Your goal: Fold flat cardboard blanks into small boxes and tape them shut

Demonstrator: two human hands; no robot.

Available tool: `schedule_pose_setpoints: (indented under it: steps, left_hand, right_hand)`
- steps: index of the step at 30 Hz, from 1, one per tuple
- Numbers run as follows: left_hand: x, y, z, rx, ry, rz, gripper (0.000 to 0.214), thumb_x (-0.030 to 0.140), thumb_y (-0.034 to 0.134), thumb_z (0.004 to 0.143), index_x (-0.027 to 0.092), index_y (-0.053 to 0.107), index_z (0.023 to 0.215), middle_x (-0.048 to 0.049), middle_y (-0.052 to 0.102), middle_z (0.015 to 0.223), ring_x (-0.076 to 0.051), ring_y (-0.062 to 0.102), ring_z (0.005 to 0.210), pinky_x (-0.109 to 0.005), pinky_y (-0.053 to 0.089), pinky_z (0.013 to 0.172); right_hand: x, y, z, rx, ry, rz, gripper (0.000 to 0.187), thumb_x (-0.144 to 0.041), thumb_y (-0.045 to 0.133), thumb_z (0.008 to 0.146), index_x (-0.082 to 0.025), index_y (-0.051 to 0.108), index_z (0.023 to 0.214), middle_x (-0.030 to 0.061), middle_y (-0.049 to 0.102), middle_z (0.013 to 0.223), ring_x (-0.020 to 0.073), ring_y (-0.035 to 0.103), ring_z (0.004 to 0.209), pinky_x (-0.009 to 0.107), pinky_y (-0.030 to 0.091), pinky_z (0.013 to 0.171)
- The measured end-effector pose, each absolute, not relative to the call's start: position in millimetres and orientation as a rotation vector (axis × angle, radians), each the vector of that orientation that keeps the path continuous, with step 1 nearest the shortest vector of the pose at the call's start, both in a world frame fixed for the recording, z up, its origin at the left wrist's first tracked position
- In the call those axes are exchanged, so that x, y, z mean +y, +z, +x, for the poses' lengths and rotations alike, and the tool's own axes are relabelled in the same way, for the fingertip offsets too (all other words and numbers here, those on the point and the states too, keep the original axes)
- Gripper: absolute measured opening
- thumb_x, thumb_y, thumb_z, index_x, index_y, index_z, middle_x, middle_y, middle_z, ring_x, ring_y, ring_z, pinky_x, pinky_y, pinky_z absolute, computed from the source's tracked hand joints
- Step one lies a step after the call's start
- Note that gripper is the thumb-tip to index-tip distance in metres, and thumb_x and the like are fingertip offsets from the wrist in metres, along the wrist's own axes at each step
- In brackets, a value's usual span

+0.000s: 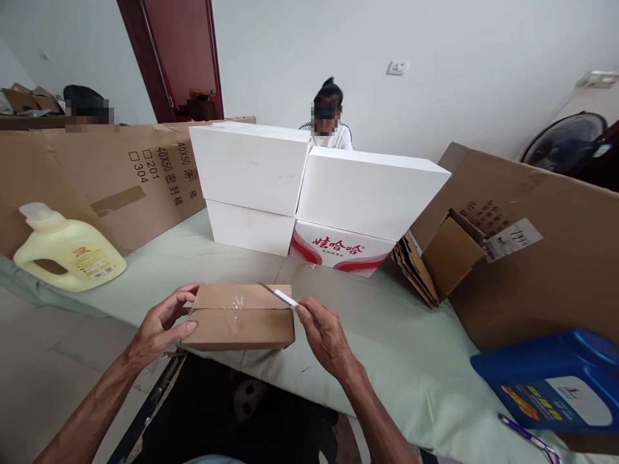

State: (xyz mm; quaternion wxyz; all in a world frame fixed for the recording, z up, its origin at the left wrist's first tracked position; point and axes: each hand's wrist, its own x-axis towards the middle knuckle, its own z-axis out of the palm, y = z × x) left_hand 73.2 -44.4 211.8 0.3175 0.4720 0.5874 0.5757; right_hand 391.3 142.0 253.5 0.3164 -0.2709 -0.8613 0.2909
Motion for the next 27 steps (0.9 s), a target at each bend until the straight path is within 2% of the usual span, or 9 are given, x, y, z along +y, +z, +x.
schedule_pose_setpoints:
  steps: [3,5,11,20,27]
  left_hand:
    - [-44.0,212.7,73.0,1.559,1.495,1.251,0.040,0.050,0.083,0.088,0.024,0.066,0.113,-0.0164,0.050,0.168,-0.040,0.059,0.146,-0.048,0.057,0.112]
    - [-43.0,213.1,72.7,1.556,1.499,1.259,0.039,0.049,0.082,0.089,0.024,0.066,0.114,-0.0158,0.051,0.166,-0.039,0.060,0.144,-0.049,0.056,0.114]
    - [-40.3,213.1,73.1,1.580,1.505,1.279,0.036,0.046,0.080,0.088,0.025,0.066,0.115,-0.0143,0.053,0.164,-0.038,0.059,0.145,-0.048,0.054,0.115]
    - [-38.9,211.5,74.2,1.599,1.493,1.292,0.036,0.040,0.079,0.088,0.027,0.063,0.118,-0.0134,0.049,0.168,-0.038,0.059,0.144,-0.049,0.053,0.114]
    - [-39.5,213.0,72.1,1.620,1.474,1.313,0.038,0.040,0.080,0.087,0.027,0.064,0.119,-0.0131,0.051,0.167,-0.038,0.056,0.148,-0.049,0.053,0.115]
  right_hand:
    - [136.8,296.1,375.4,-2.607,0.605,-0.519,0.045,-0.046,0.039,0.120,-0.021,0.069,0.097,0.0032,0.068,0.086,0.0160,0.058,0.075,0.030,0.040,0.072]
    - [134.6,316.9,361.8,-2.746,0.456,-0.449,0.045,-0.040,0.038,0.120,-0.020,0.067,0.093,0.0037,0.067,0.087,0.0148,0.054,0.072,0.031,0.034,0.069]
    - [135.5,332.9,329.0,-2.922,0.197,-0.339,0.043,-0.034,0.041,0.120,-0.019,0.062,0.085,0.0025,0.063,0.078,0.0140,0.043,0.064,0.034,0.021,0.065]
    - [135.5,336.2,311.1,-3.003,0.029,-0.382,0.038,-0.032,0.047,0.118,-0.019,0.064,0.086,0.0025,0.068,0.082,0.0141,0.043,0.066,0.035,0.018,0.065]
    - [137.6,337.8,312.1,-2.986,0.065,-0.324,0.043,-0.033,0.041,0.120,-0.019,0.063,0.086,0.0033,0.066,0.082,0.0146,0.045,0.067,0.035,0.020,0.065]
